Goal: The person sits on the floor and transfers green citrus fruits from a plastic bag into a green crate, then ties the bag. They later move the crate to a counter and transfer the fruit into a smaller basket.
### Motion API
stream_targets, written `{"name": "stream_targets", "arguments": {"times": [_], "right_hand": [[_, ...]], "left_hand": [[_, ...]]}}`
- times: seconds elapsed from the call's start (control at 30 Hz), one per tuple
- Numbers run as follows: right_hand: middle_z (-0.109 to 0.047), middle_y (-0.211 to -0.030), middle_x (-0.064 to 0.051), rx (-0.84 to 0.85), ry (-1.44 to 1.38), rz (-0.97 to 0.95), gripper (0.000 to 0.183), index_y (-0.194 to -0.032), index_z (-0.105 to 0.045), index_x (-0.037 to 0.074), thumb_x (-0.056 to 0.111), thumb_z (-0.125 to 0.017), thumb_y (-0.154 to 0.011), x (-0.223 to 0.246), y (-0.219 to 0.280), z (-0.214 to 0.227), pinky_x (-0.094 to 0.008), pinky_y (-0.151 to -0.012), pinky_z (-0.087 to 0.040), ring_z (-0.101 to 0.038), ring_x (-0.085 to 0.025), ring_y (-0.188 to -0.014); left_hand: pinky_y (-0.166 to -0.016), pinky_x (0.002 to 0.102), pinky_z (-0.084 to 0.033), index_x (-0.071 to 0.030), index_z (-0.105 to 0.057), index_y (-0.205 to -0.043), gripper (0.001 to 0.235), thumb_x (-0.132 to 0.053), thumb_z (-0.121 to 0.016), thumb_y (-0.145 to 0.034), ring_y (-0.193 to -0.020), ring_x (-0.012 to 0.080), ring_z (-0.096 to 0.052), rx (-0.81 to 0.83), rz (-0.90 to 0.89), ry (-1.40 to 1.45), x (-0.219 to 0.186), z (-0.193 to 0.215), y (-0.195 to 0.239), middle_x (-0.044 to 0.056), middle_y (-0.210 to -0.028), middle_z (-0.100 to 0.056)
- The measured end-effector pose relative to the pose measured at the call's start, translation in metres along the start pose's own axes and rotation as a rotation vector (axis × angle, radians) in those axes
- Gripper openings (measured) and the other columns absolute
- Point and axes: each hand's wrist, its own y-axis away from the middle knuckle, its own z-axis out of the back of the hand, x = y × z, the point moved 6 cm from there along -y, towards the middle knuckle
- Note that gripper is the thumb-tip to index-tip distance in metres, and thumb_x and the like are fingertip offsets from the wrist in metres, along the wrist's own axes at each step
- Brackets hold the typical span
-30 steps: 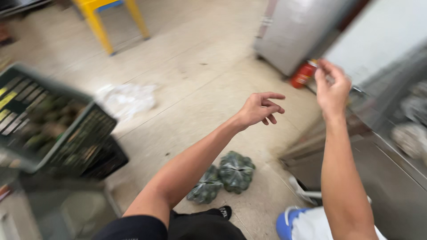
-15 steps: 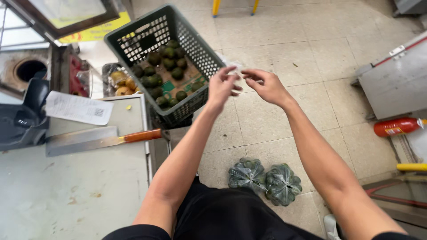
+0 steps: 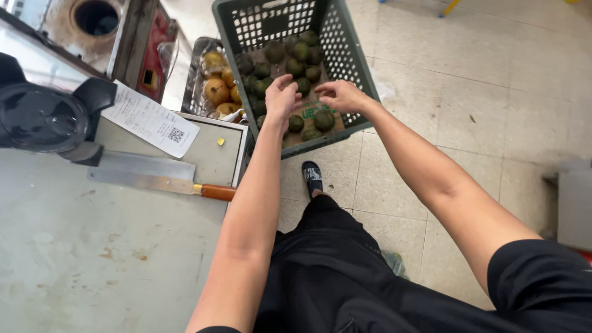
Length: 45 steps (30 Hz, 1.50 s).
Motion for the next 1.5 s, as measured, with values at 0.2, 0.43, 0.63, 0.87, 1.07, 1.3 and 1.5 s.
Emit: {"name": "stream_targets", "arguments": {"times": [0.2,0.43,0.63,0.87,1.07,1.3,1.5], "right_hand": [[-0.069,-0.133,-0.015,0.288,0.279,0.002,0.054,-0.138,-0.065,0.016,0.031,-0.071,-0.087,-0.128,-0.102,-0.090,-0.040,-0.107,-0.051,-0.067,-0.032,-0.119],[-0.019,-0.166,-0.021,0.553,0.496,-0.150,0.095,-0.161,-0.028,0.030,0.044,-0.077,-0.081,-0.183,-0.123,-0.158,-0.060,-0.118,-0.033,-0.028,-0.051,-0.146],[-0.017,-0.166,-0.025,0.532,0.349,-0.223,0.100,-0.161,-0.024,0.028,0.063,-0.076,-0.082,-0.199,-0.135,-0.167,-0.058,-0.121,-0.031,-0.029,-0.051,-0.147],[-0.045,-0.152,-0.022,0.524,0.585,0.083,0.091,-0.164,-0.024,0.040,0.054,-0.070,-0.087,-0.138,-0.144,-0.163,-0.056,-0.114,-0.041,-0.045,-0.048,-0.138],[-0.049,-0.146,-0.019,0.645,0.725,0.202,0.089,-0.161,-0.024,0.042,0.066,-0.066,-0.086,-0.103,-0.150,-0.163,-0.055,-0.104,-0.049,-0.053,-0.043,-0.131],[-0.058,-0.144,-0.014,0.451,0.499,0.173,0.087,-0.155,-0.034,0.022,0.070,-0.061,-0.087,-0.118,-0.140,-0.161,-0.058,-0.100,-0.048,-0.054,-0.041,-0.131],[-0.062,-0.141,-0.023,0.473,0.223,-0.074,0.092,-0.157,-0.038,0.016,0.069,-0.062,-0.086,-0.111,-0.166,-0.129,-0.048,-0.108,-0.048,-0.059,-0.039,-0.132]], "left_hand": [[-0.097,0.039,-0.056,-0.007,-0.068,-0.137,0.050,-0.017,-0.068,-0.088,-0.110,0.0251,-0.073,-0.362,0.084,-0.297,0.127,0.058,-0.062,0.010,-0.118,-0.076],[-0.115,0.047,-0.043,-0.020,-0.044,-0.154,0.079,-0.017,-0.076,-0.083,-0.143,0.0400,-0.044,-0.126,0.479,-1.084,0.209,0.074,-0.066,0.020,-0.156,-0.044],[-0.113,0.055,-0.038,-0.043,0.010,-0.159,0.124,-0.023,-0.085,-0.081,-0.147,0.0455,-0.025,0.133,0.629,-1.336,0.222,0.057,-0.080,0.018,-0.164,-0.015],[-0.104,0.061,-0.046,-0.049,0.010,-0.163,0.121,-0.019,-0.079,-0.087,-0.143,0.0486,-0.033,0.216,0.555,-1.507,0.256,0.061,-0.105,0.018,-0.159,-0.030],[-0.105,0.054,-0.047,-0.037,0.007,-0.165,0.130,-0.031,-0.088,-0.077,-0.143,0.0430,-0.038,0.296,0.536,-1.531,0.259,0.063,-0.112,0.019,-0.151,-0.043],[-0.109,0.052,-0.047,-0.032,-0.018,-0.158,0.123,-0.045,-0.093,-0.062,-0.132,0.0420,-0.055,0.323,0.442,-1.344,0.199,0.056,-0.093,0.019,-0.139,-0.061],[-0.110,0.048,-0.046,-0.030,-0.021,-0.161,0.128,-0.054,-0.088,-0.056,-0.133,0.0371,-0.056,0.140,0.547,-1.006,0.163,0.047,-0.088,0.019,-0.144,-0.059]]}}
